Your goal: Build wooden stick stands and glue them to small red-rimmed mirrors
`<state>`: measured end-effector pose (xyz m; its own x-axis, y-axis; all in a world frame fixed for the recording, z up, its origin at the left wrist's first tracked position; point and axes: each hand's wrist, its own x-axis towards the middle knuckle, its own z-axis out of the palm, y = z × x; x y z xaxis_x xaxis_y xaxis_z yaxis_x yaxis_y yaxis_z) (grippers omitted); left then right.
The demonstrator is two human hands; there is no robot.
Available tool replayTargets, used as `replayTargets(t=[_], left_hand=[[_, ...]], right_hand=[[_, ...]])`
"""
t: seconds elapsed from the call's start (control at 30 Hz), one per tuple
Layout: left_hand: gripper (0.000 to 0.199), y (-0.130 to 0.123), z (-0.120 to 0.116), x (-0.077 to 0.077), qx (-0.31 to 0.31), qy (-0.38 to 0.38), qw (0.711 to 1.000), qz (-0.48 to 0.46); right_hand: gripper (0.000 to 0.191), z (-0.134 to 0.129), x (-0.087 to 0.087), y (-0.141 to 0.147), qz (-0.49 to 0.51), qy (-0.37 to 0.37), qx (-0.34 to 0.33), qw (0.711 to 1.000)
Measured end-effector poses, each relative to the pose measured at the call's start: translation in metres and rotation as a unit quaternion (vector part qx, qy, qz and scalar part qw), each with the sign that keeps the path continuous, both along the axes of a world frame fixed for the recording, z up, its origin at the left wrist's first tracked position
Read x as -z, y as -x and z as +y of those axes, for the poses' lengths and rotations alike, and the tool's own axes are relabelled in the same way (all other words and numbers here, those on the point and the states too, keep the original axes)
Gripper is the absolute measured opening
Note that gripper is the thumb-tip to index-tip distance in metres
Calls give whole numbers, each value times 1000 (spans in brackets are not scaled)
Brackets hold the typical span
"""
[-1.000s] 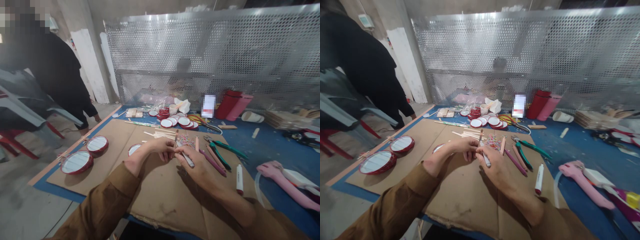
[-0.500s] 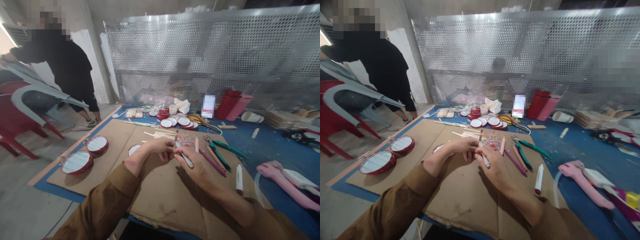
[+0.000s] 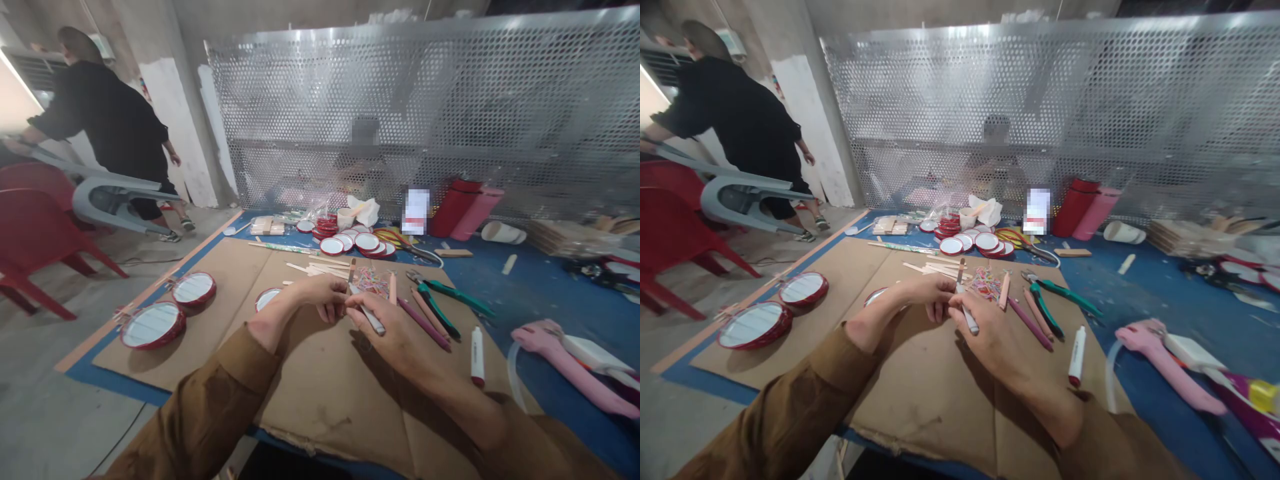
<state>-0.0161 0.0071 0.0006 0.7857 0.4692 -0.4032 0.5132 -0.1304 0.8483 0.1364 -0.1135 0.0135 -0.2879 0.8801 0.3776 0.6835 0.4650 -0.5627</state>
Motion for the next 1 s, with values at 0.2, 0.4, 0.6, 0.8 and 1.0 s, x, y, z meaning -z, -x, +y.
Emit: replayTargets(t=[0.2, 0.4, 0.6, 0.8, 1.0], left_hand=[[11, -1, -1, -1, 0, 2, 1000, -6], [11, 0, 0, 0, -3, 7, 1000, -16], [27, 3, 0, 0, 25, -30, 998, -45], [29, 2, -4, -4, 5, -28, 1000, -15], [30, 1, -4, -4, 0, -25, 1000, -6]], right_hand=[[14, -2, 1, -1, -8, -18, 56, 998], [18, -1, 4, -4, -1, -32, 73, 997], [16, -5, -4, 2, -9, -31, 21, 999], [17, -5, -7, 2, -16, -13, 23, 1000], [18, -3, -4, 0, -16, -5, 20, 1000]])
